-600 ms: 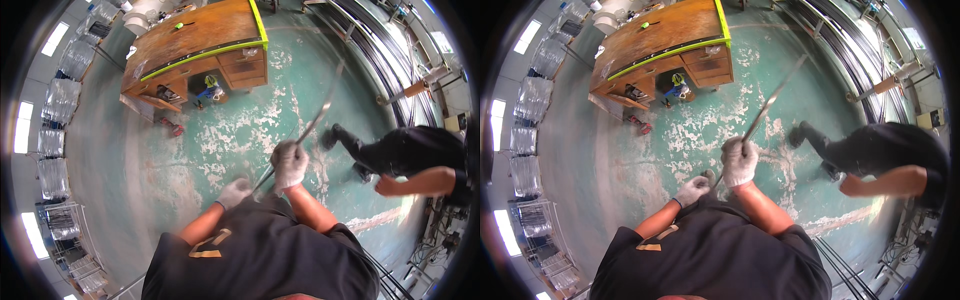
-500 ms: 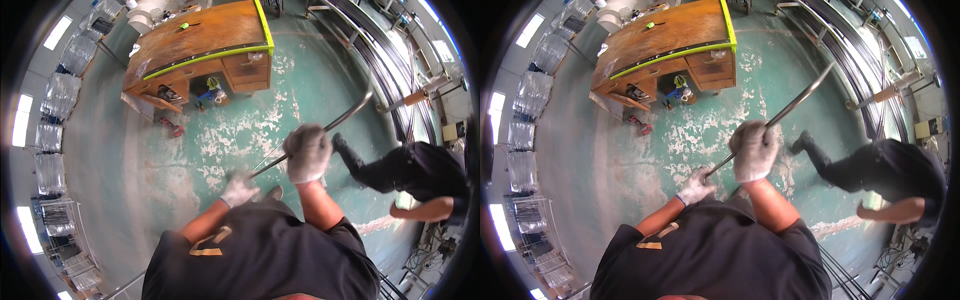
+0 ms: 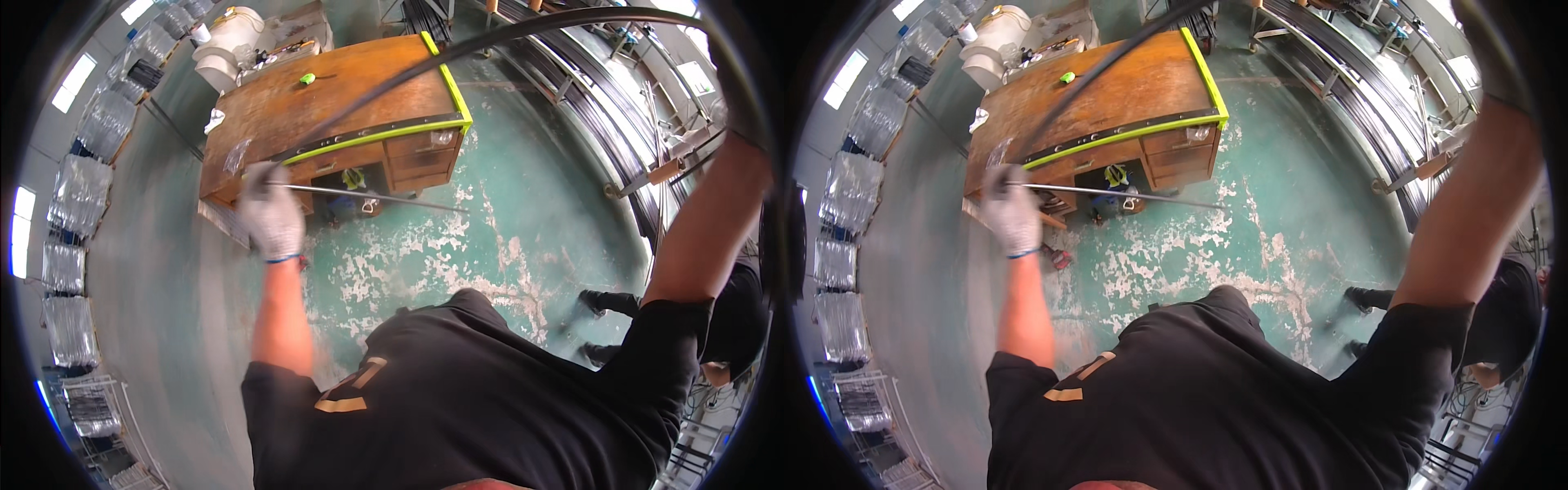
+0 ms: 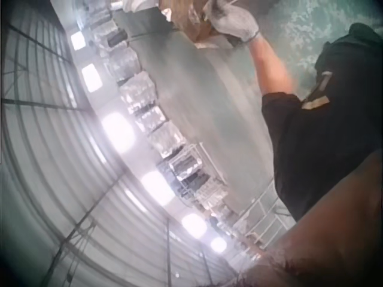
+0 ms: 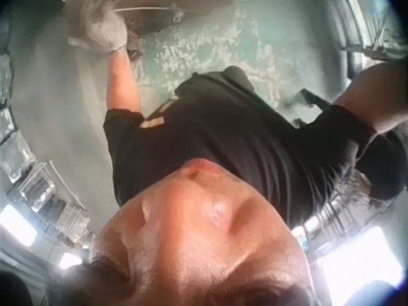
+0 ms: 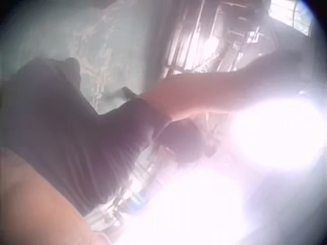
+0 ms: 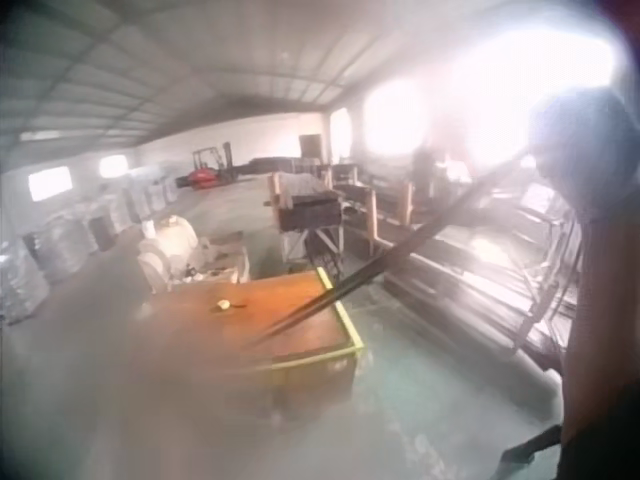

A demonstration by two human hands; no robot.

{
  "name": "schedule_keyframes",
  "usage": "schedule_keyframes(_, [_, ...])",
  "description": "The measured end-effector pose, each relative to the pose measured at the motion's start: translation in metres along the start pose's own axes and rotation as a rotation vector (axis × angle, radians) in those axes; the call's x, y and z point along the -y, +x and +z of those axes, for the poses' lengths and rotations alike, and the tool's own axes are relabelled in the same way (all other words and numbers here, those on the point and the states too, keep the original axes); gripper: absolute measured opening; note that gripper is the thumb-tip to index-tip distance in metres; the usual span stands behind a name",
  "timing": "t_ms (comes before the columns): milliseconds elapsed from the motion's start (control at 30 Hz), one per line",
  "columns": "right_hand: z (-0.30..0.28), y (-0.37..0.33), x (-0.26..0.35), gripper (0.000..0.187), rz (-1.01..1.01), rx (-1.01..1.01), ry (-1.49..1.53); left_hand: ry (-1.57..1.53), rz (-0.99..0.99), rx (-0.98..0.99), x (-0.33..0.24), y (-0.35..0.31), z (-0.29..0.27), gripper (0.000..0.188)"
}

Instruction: The person measures a metal rod on a wooden workbench using a tape measure, then moves to a bending machine to position and cut the rod. The person handles the rod and machine controls while another worker stands nearby.

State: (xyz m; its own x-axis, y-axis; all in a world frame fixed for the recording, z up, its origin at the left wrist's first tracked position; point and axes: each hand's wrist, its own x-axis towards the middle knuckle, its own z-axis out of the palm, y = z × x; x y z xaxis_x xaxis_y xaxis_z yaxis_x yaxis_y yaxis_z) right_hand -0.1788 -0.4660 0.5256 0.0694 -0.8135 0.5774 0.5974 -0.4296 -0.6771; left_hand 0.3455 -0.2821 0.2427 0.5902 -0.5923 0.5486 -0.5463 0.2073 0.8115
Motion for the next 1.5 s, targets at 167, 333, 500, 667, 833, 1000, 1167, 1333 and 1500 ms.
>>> schedule_keyframes(167, [-0.050, 0.053, -0.005, 0.035, -0.018, -0.273, -0.189, -0.201, 0.173, -0.314, -0.044, 0.119, -0.039, 0.008])
schedule_keyframes(333, [-0.113, 0.080, -0.084, 0.028, 0.094, -0.437, -0.231, -0.065, 0.420, -0.580, -0.031, 0.212, -0.029, 0.016])
schedule_keyframes(500, [-0.129, 0.084, -0.284, 0.022, 0.433, -0.451, -0.088, 0.128, 0.586, -0.350, 0.063, 0.289, -0.006, 0.012])
schedule_keyframes(667, [-0.095, 0.043, -0.517, 0.027, 0.513, -0.498, -0.532, 0.285, 0.309, -0.081, 0.228, 0.303, 0.037, 0.024])
schedule_keyframes(833, [-0.103, 0.000, -0.647, 0.017, 0.707, -0.586, -0.519, 0.495, 0.016, 0.056, 0.384, 0.262, 0.027, 0.019])
schedule_keyframes(1000, [-0.093, -0.035, -0.716, 0.033, 1.023, -0.435, -0.884, 0.646, 0.030, 0.275, 0.510, 0.261, 0.014, 0.012])
schedule_keyframes(1167, [-0.105, -0.043, -0.754, 0.058, 1.258, -0.336, -1.551, 0.800, -0.160, 0.634, 0.554, 0.258, 0.035, 0.010])
schedule_keyframes(1333, [-0.054, -0.006, -0.757, 0.069, 1.233, -0.260, -1.744, 0.804, -0.220, 0.579, 0.543, 0.287, 0.059, 0.012])
schedule_keyframes(1500, [0.050, 0.050, -0.859, 0.045, 0.707, 0.229, -1.502, 0.756, -0.152, 0.493, 0.506, 0.269, 0.073, 0.013])
